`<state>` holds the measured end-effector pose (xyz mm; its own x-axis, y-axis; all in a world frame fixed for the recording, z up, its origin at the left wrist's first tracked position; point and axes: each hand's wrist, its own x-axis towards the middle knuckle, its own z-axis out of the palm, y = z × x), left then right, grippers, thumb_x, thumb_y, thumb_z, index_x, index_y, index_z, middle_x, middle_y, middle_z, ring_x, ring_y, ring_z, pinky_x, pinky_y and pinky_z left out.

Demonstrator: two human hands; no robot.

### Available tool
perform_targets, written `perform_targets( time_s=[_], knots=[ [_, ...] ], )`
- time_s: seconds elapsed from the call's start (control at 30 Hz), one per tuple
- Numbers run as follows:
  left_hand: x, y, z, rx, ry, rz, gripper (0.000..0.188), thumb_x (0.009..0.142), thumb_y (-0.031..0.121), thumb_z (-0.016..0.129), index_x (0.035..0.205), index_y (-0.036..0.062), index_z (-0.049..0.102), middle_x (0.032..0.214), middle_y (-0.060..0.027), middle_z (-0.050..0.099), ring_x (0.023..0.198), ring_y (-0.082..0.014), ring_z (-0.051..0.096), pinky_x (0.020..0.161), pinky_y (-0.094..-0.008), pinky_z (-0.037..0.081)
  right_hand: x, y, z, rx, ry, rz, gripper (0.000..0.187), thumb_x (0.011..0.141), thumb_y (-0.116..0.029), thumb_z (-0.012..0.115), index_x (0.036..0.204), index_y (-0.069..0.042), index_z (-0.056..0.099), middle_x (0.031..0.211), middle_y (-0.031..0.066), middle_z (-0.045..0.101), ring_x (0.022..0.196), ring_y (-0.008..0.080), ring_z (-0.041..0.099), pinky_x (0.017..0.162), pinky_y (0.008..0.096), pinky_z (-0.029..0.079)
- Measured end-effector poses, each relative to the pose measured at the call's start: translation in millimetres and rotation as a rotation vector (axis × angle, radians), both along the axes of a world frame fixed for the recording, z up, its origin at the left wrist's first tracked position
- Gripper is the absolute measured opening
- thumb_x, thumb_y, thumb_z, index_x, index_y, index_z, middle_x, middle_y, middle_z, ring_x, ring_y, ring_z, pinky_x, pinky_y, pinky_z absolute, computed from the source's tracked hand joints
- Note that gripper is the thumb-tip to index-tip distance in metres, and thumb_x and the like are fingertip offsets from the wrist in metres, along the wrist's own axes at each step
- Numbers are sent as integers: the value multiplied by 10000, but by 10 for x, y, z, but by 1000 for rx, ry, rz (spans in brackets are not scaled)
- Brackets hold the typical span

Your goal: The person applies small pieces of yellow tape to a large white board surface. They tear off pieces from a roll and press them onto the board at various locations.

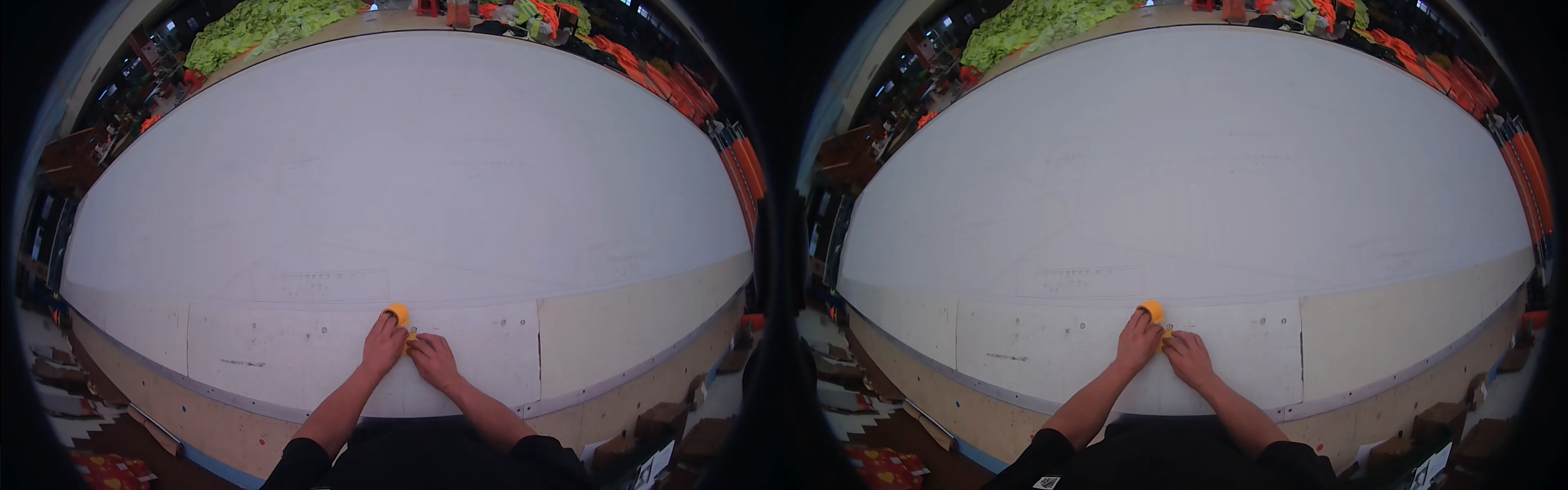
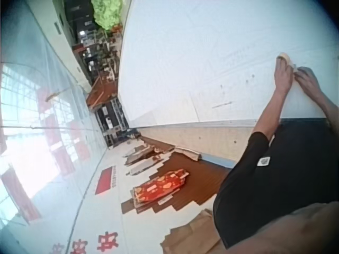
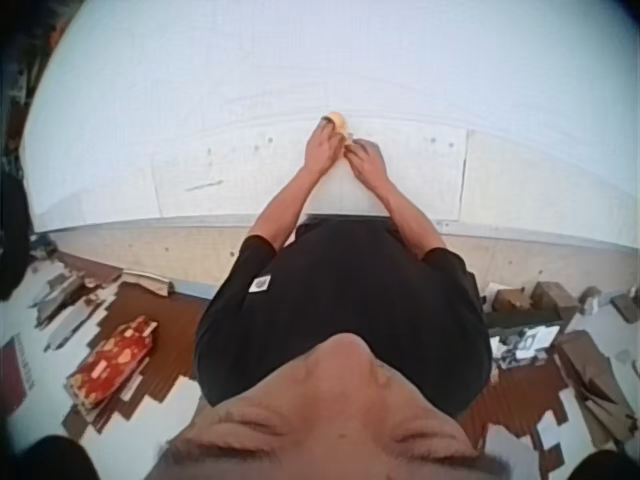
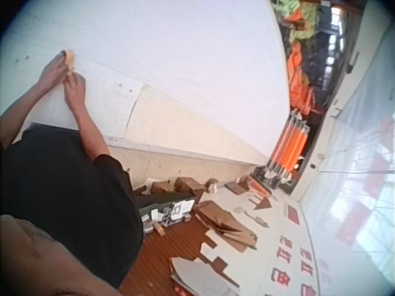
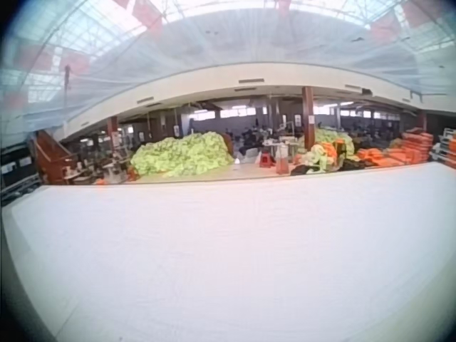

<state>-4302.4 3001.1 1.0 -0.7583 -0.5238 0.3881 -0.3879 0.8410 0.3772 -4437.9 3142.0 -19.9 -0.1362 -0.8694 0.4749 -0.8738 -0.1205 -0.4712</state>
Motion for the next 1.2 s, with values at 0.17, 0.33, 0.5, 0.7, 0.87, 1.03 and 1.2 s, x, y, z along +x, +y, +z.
perform_targets(
  time_s=[0.17,0.33,0.5,0.7,0.87,1.03,1.2],
  knots=[
    [27,-80,-35,25,-26,17,106,869,125,817,947,96,753,1220,-150,687,1265,-345,645,1013,-421,589,30,-84,-19,19,-7,2,184,878,-92,781,1060,-103,806,1216,-1,762,1250,244,669,1056,420,524],
    [37,-131,-41,51,-16,32,112,874,128,824,955,96,755,1219,-159,681,1254,-358,643,1004,-442,586,5,-126,-64,41,34,32,194,875,-100,775,1064,-122,814,1237,-19,765,1269,221,669,1063,422,518],
    [49,-142,-84,43,11,44,107,885,134,827,963,97,763,1227,-171,676,1264,-375,639,1014,-453,583,-15,-163,-68,53,53,39,194,882,-105,773,1068,-133,818,1235,-37,766,1276,212,665,1063,421,514],
    [43,-133,-80,69,12,44,111,891,138,827,974,92,770,1235,-177,675,1289,-378,631,1032,-458,579,-16,-161,-63,54,61,34,191,890,-118,774,1074,-137,823,1230,-46,767,1278,205,660,1064,418,509],
    [40,-139,-63,62,25,45,118,892,139,827,979,82,773,1233,-174,679,1287,-375,633,1039,-452,577,-20,-154,-44,70,71,37,188,893,-124,776,1074,-140,824,1230,-49,767,1278,202,657,1073,415,501],
    [36,-161,-126,56,35,95,132,894,141,828,999,73,784,1242,-179,684,1292,-376,635,1042,-456,578,7,-134,-33,73,63,29,186,894,-122,774,1072,-142,825,1240,-51,769,1285,203,654,1075,418,498],
    [64,-262,-102,22,21,88,179,907,135,822,1064,56,790,1241,-182,685,1291,-386,634,1036,-466,582,35,-100,37,68,111,25,202,893,-112,769,1087,-117,823,1287,-20,765,1310,218,650,1103,434,490]
  ],
)
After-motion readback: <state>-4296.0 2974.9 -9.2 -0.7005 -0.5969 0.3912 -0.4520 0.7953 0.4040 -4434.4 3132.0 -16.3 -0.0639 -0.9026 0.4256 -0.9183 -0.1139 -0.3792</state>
